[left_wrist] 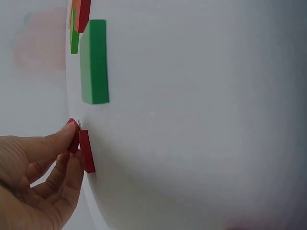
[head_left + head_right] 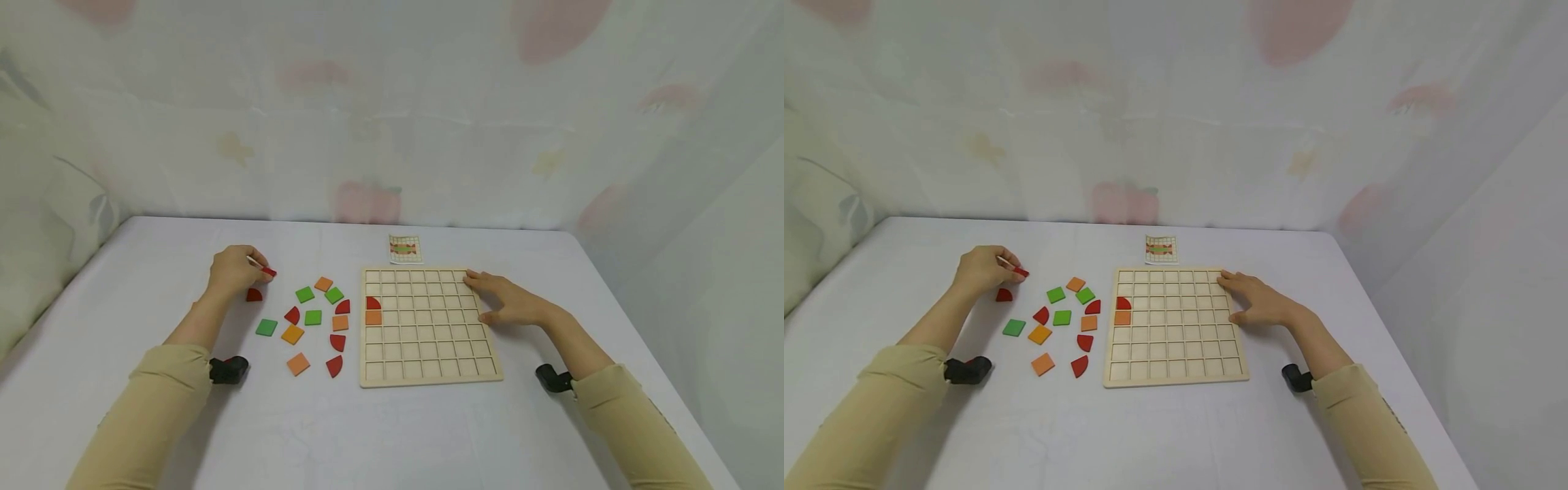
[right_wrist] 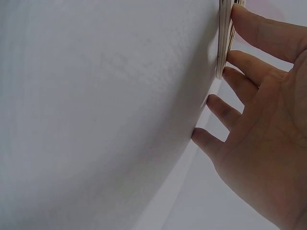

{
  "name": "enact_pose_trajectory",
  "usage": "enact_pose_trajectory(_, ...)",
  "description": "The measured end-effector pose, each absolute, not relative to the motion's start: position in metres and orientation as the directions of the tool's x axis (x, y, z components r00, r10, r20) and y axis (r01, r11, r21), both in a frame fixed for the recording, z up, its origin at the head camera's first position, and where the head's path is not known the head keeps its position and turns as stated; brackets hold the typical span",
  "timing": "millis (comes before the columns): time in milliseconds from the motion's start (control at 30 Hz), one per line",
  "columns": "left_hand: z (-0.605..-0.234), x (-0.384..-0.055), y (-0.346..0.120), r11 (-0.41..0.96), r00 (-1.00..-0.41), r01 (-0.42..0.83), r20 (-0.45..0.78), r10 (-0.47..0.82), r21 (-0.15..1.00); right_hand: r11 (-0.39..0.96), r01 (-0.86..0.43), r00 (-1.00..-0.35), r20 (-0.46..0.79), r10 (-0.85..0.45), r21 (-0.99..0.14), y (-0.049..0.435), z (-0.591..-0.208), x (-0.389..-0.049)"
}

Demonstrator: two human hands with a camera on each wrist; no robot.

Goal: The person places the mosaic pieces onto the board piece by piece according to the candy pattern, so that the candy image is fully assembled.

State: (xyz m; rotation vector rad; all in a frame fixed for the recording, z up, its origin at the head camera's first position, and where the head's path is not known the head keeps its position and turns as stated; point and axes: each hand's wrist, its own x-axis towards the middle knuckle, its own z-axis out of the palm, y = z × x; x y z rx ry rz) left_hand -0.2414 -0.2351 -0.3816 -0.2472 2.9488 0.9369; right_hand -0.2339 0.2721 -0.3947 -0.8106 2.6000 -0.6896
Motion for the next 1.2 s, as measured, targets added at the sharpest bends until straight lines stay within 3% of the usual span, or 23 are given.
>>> enact_pose_trajectory(633,-0.363,-0.239,-0.205,0.786,-0.998,-0.051,-0.059,-0.018,0.616,0.724,-0.448,-0.784,-0.159,-0.600,-0.524,0.272,-0.395,-0.233)
enact_pose_trajectory(1200,-0.359,-0.226,-0.146,0.750,-0.967,0.014,-0.183,0.179,0.661,0.721,-0.445,-0.783,-0.160,-0.601,-0.531,0.271,-0.393,-0.233)
